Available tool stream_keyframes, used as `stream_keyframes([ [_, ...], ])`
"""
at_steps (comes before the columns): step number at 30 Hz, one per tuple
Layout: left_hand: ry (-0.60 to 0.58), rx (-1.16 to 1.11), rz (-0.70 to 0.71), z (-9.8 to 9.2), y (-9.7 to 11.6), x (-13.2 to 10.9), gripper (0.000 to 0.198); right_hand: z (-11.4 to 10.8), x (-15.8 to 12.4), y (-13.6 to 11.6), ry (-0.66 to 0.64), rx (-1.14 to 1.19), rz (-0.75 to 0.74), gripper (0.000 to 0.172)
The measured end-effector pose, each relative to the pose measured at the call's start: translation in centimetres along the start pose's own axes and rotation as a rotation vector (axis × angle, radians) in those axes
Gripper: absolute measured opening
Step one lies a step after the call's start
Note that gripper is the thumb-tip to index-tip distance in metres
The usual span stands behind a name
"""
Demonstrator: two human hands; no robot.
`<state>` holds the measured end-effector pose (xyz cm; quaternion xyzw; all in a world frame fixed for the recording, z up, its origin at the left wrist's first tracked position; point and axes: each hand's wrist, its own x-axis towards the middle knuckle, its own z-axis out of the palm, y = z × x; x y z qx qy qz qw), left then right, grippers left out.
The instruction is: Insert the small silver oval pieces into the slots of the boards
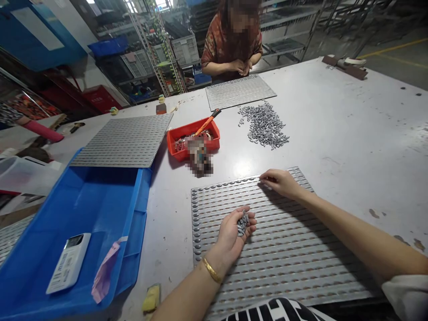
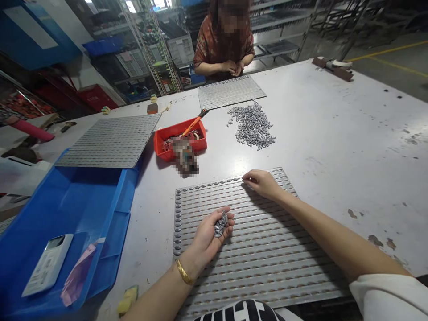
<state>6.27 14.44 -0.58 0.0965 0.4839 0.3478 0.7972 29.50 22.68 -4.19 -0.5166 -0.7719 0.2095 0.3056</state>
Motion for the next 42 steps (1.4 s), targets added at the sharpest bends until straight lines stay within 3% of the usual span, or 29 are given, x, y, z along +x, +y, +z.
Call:
stream_keyframes([
  [4, 0.004, -0.027, 0.016, 1.0, -0.7, 0.9, 0.020, 0.3, 1.6, 1.9, -0.020, -0.052, 0.015, 0.018],
  [19, 0.025, -0.056, 0.043, 1.1, -1.7, 1.8, 0.020, 0.5, 1.9, 1.9, -0.120, -0.275, -0.070, 0.018],
  [42, 0.014, -0.077, 0.083, 1.6, -1.7, 1.4, 0.018, 0.3, 1.7, 1.8, -0.086, -0.194, -0.081, 0.021],
])
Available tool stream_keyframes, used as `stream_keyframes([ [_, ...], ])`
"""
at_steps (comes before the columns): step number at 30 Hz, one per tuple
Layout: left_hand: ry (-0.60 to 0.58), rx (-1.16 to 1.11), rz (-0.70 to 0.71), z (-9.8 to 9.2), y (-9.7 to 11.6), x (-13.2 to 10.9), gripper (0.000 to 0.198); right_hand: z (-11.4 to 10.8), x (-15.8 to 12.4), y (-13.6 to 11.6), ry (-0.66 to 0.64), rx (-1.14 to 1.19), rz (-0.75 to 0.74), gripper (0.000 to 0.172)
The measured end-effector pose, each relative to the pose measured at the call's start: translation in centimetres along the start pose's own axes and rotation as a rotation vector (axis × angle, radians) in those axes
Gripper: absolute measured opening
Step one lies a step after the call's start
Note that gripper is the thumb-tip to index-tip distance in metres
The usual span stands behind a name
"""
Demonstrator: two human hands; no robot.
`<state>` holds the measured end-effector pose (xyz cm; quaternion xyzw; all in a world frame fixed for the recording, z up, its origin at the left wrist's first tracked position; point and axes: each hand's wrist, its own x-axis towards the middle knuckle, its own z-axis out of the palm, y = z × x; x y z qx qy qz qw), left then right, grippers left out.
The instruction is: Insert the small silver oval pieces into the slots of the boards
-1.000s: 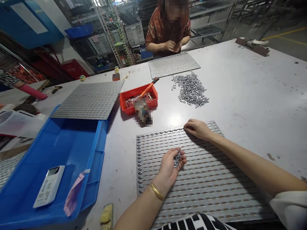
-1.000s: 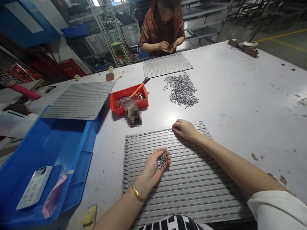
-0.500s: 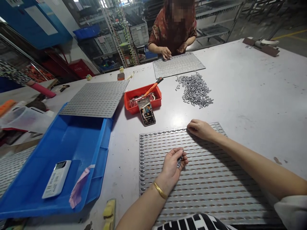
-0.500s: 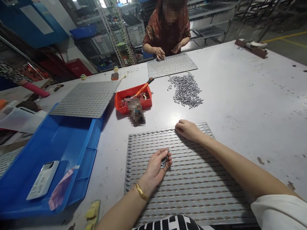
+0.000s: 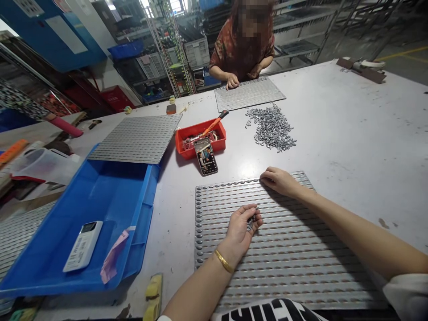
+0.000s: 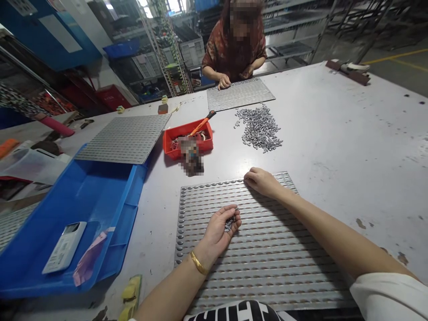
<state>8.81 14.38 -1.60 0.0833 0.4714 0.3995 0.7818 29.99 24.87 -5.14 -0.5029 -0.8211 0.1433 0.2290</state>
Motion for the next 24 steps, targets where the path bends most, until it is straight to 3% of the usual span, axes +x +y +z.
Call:
stream_keyframes([
  [5, -0.012, -0.003, 0.043, 0.4, 0.5, 0.4, 0.018, -1.2, -1.9, -3.7, 0.031, 0.131, 0.021, 0.023],
  [8, -0.015, 0.004, 0.069, 0.6, 0.6, 0.9, 0.017, -1.8, -3.4, -6.6, -0.120, 0.428, 0.036, 0.019],
  [10, -0.017, 0.019, 0.072, 0.7, 0.5, 1.1, 0.017, -2.0, -4.0, -7.8, -0.171, 0.493, 0.051, 0.016],
  [19, -0.036, 0.078, 0.080, 0.9, -0.3, 1.3, 0.019, -2.0, -4.2, -7.9, -0.243, 0.474, 0.100, 0.010],
  [24, -0.045, 0.082, 0.098, 0.8, -0.4, 1.6, 0.025, -1.9, -3.9, -8.2, -0.298, 0.463, 0.082, 0.028],
])
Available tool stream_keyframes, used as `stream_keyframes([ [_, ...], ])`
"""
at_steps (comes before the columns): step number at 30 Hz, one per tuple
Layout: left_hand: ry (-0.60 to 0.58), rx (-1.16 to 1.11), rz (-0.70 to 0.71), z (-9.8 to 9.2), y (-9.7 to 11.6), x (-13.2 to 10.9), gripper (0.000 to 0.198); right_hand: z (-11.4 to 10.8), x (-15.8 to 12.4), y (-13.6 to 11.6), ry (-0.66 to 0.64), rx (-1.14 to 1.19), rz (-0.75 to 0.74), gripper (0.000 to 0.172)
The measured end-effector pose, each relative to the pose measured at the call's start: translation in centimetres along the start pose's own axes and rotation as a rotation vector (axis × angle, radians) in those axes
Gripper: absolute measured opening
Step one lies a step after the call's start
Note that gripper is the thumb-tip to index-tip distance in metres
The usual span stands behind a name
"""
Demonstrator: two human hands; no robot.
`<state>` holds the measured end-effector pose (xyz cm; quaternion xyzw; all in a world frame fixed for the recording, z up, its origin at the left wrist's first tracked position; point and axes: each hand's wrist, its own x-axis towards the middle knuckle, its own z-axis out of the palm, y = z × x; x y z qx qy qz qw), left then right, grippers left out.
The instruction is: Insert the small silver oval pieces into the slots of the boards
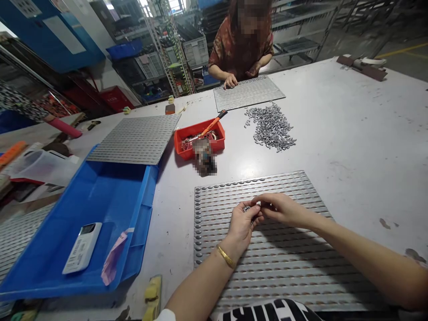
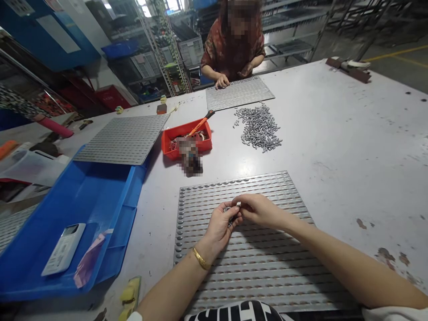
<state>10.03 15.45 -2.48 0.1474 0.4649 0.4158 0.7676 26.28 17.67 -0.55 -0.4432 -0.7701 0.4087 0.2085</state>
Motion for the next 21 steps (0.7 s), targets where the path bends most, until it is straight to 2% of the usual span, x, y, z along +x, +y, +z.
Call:
stream_keyframes([
  [2, -0.002, -0.003, -0.013, -0.1, 0.0, 0.0, 0.024, 0.0, 0.0, 0.3, -0.008, 0.055, 0.036, 0.026],
  [5, -0.006, -0.008, -0.033, -0.1, 0.0, -0.1, 0.023, 0.1, -0.2, 0.8, 0.021, 0.258, 0.113, 0.013],
  [7, -0.015, -0.006, -0.043, 0.0, 0.1, -0.2, 0.023, 0.2, -0.3, 1.1, 0.063, 0.407, 0.152, 0.016],
  [9, -0.033, 0.000, -0.055, 0.1, 0.1, -0.3, 0.024, 0.3, -0.4, 1.1, 0.105, 0.462, 0.170, 0.019],
  [14, -0.074, 0.021, -0.072, 0.3, 0.1, -0.3, 0.023, 0.5, -0.9, 0.8, 0.164, 0.395, 0.143, 0.020],
  [21, -0.076, 0.048, -0.099, 0.3, -0.2, -0.1, 0.021, 0.8, -2.0, 0.8, 0.195, -0.070, -0.166, 0.017],
])
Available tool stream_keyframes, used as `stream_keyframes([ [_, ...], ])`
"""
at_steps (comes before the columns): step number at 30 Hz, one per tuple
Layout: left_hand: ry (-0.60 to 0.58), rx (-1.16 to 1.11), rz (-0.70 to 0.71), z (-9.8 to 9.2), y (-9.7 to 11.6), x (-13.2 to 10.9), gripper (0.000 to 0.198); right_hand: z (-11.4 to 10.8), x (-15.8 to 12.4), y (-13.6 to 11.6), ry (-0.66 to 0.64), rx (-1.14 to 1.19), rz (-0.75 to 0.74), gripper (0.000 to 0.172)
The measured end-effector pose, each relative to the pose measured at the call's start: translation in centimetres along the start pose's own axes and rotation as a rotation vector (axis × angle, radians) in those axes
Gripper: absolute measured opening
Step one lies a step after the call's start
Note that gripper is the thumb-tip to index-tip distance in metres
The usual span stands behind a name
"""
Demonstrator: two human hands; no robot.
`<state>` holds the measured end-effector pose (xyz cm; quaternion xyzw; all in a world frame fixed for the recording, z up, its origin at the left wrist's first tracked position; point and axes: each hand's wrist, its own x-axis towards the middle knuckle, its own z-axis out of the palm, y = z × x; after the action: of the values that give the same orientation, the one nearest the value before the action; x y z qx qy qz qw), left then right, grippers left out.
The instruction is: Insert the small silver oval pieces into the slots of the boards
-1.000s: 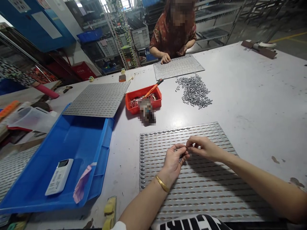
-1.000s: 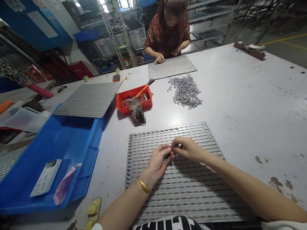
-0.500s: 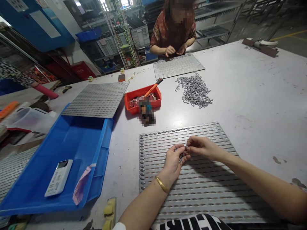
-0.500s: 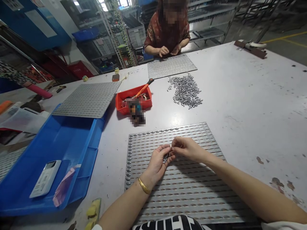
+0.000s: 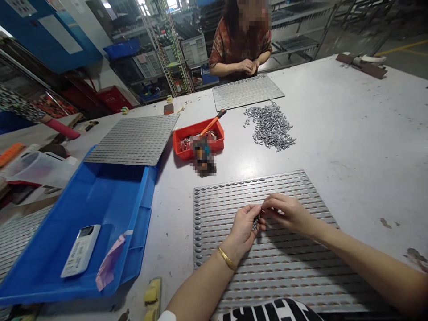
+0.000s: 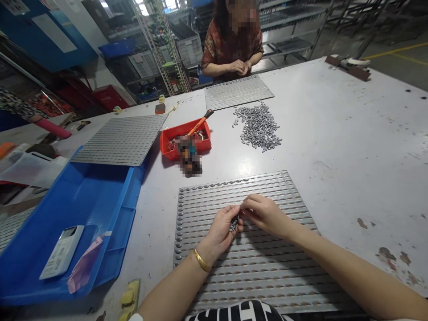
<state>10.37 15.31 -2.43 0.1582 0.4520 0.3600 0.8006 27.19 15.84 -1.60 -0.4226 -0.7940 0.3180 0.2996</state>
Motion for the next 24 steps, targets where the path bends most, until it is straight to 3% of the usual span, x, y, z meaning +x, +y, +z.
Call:
stream_keyframes([
  [4, 0.022, -0.019, -0.027, -0.1, -0.2, 0.0, 0.019, -1.1, 0.1, 1.3, 0.008, -0.049, 0.023, 0.015],
  [10, 0.045, -0.045, -0.014, -0.2, -0.5, -0.1, 0.024, -4.0, 1.5, 6.5, 0.200, -0.197, 0.146, 0.017],
  [15, 0.042, -0.031, 0.005, -0.1, -0.7, -0.2, 0.020, -4.2, 3.3, 8.8, 0.145, -0.279, 0.117, 0.017],
  [24, 0.022, -0.028, -0.006, -0.3, -0.6, -0.1, 0.028, -4.1, 4.6, 9.0, 0.047, -0.403, 0.104, 0.020],
])
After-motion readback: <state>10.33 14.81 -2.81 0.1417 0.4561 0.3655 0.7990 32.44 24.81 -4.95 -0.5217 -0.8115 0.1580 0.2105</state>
